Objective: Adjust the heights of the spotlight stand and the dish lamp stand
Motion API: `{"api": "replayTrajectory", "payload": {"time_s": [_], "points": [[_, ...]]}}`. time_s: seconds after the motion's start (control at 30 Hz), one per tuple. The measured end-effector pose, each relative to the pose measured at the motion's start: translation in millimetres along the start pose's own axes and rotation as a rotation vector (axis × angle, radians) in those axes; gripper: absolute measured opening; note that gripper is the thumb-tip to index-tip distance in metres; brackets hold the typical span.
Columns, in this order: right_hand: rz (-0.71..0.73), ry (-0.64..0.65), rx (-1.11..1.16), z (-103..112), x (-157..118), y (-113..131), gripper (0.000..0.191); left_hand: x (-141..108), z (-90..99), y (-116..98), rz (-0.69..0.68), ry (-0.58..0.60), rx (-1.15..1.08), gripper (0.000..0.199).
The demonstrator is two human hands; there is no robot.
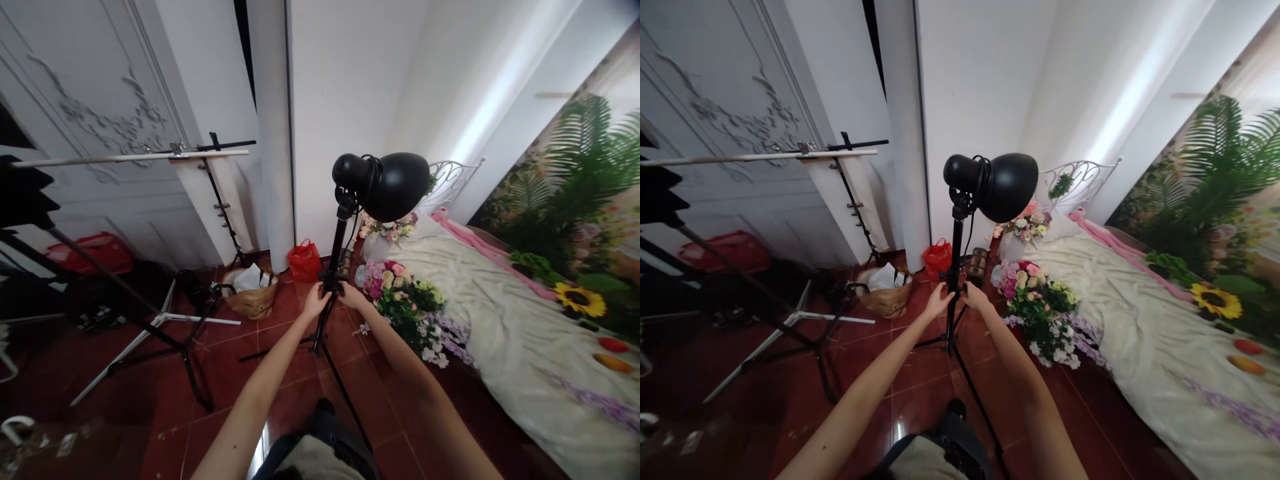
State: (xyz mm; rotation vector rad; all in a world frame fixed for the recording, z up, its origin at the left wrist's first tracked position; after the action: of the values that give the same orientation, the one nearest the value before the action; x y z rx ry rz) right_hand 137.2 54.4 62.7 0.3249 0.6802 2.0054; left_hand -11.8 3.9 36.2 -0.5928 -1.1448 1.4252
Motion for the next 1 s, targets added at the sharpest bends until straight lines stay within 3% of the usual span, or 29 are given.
{"api": "replayTrajectory", "payload": {"time_s": [0.23,0.37,0.53,0.63,0.77,0.87,1.0], "points": [[0.054,0.183,-0.106,16.9,51.6,-8.7,0.029,37.8,-42.2,7.1,0.221,0.026,-0.147,0.034],[0.098,0.277,-0.143,25.1,79.0,-12.4,0.029,43.6,-48.9,5.0,0.145,0.011,-0.175,0.034],[0.242,0.457,-0.353,21.7,91.9,-13.8,0.051,37.7,-50.3,10.8,0.125,-0.077,-0.055,0.036],[0.294,0.323,-0.421,18.8,78.9,-18.1,0.049,32.8,-54.0,18.3,0.189,-0.123,-0.003,0.039],[0.385,0.055,-0.422,7.9,45.8,-22.2,0.021,25.6,-55.5,23.2,0.197,-0.108,0.04,0.041],[0.342,-0.036,-0.423,-1.6,31.4,-26.8,0.017,18.1,-52.7,23.8,0.161,-0.063,0.101,0.042],[0.229,-0.092,-0.394,-2.6,38.8,-27.5,0.025,11.3,-50.8,24.5,0.144,-0.009,0.148,0.047]]}}
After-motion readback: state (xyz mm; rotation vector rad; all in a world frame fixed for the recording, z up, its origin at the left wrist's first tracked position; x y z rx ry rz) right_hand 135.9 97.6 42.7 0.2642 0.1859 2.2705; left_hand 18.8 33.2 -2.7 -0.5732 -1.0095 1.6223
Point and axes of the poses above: each hand's wrist, its own x-axis towards the middle knuckle, its own z-axis out of the back of the hand, y = z × x, the point moved 4 cm from there along x, towards the middle knuckle, and after that the axes turned 12 degrees about x, right-handed, at the moved point
